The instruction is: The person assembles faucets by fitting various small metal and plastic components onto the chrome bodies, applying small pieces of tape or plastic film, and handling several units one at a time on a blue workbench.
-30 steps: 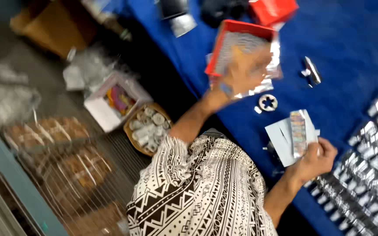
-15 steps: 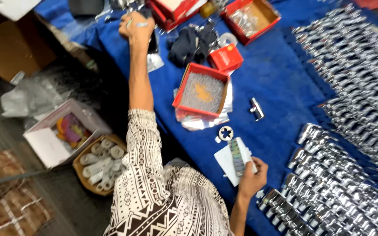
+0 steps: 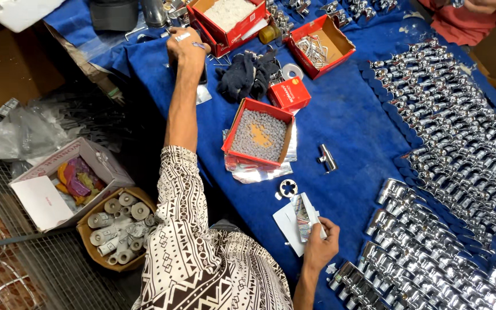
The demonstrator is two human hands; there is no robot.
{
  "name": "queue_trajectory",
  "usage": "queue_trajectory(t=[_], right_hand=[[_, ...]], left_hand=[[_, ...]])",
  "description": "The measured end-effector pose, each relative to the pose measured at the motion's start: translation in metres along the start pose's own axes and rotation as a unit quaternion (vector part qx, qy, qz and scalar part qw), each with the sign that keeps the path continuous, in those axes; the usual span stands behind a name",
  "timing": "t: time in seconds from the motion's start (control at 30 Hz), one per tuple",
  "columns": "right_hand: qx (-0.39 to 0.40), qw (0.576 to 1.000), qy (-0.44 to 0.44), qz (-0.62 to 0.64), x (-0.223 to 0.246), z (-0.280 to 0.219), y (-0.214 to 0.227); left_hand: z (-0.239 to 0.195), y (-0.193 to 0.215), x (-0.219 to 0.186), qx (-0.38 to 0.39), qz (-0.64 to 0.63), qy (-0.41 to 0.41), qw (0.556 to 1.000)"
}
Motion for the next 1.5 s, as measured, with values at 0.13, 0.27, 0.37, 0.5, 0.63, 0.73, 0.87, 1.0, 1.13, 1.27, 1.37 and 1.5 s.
queue_trajectory(t=[0.13,0.27,0.37,0.5,0.63,0.73,0.87,1.0,1.13,1.27,1.37,1.5], right_hand=[[0.002,1.0,-0.006,-0.013,0.005,-0.001,0.0],[0.009,0.999,-0.03,-0.016,0.003,-0.001,-0.001],[0.011,0.999,-0.045,-0.029,0.002,-0.001,0.0],[0.01,0.999,-0.026,-0.027,0.004,-0.001,0.0],[0.013,0.999,-0.043,-0.027,0.004,0.0,-0.002],[0.013,0.999,-0.035,-0.034,0.006,-0.001,-0.001],[0.014,0.998,0.03,-0.05,0.017,0.0,-0.001],[0.019,0.999,-0.023,-0.043,0.011,-0.002,-0.003],[0.023,0.999,-0.021,-0.029,0.011,-0.002,-0.004],[0.021,0.999,-0.003,-0.037,0.016,-0.001,-0.004],[0.025,0.998,-0.048,-0.033,0.005,-0.002,-0.005],[0.017,0.996,0.049,-0.069,0.006,0.001,-0.005]], left_hand=[[0.007,-0.005,0.0,-0.03,-0.016,-0.009,0.999],[0.011,-0.002,0.006,-0.025,-0.063,-0.039,0.997],[0.007,-0.002,0.012,0.024,-0.089,-0.059,0.994],[-0.004,-0.003,0.004,0.031,-0.079,-0.075,0.994],[-0.016,0.013,-0.003,-0.058,-0.011,-0.021,0.998],[-0.027,0.013,-0.008,-0.066,0.013,-0.018,0.998],[-0.03,0.006,-0.005,0.004,-0.026,-0.056,0.998],[-0.034,0.016,-0.009,-0.092,0.046,0.042,0.994],[-0.023,0.005,-0.011,-0.091,0.03,-0.003,0.995],[-0.024,0.003,0.006,-0.065,-0.068,-0.041,0.995],[-0.067,0.039,0.037,-0.156,-0.146,-0.051,0.976],[-0.222,0.07,0.06,-0.158,-0.482,-0.187,0.841]])
Point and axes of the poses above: each hand's wrist, its own z-axis towards the middle knuckle, its own y-axis out of the back of the hand, x = y × z, the point moved 9 cm from there along z, towards the middle knuckle, and after that the axes turned 7 degrees about x, right-handed, at the moved point
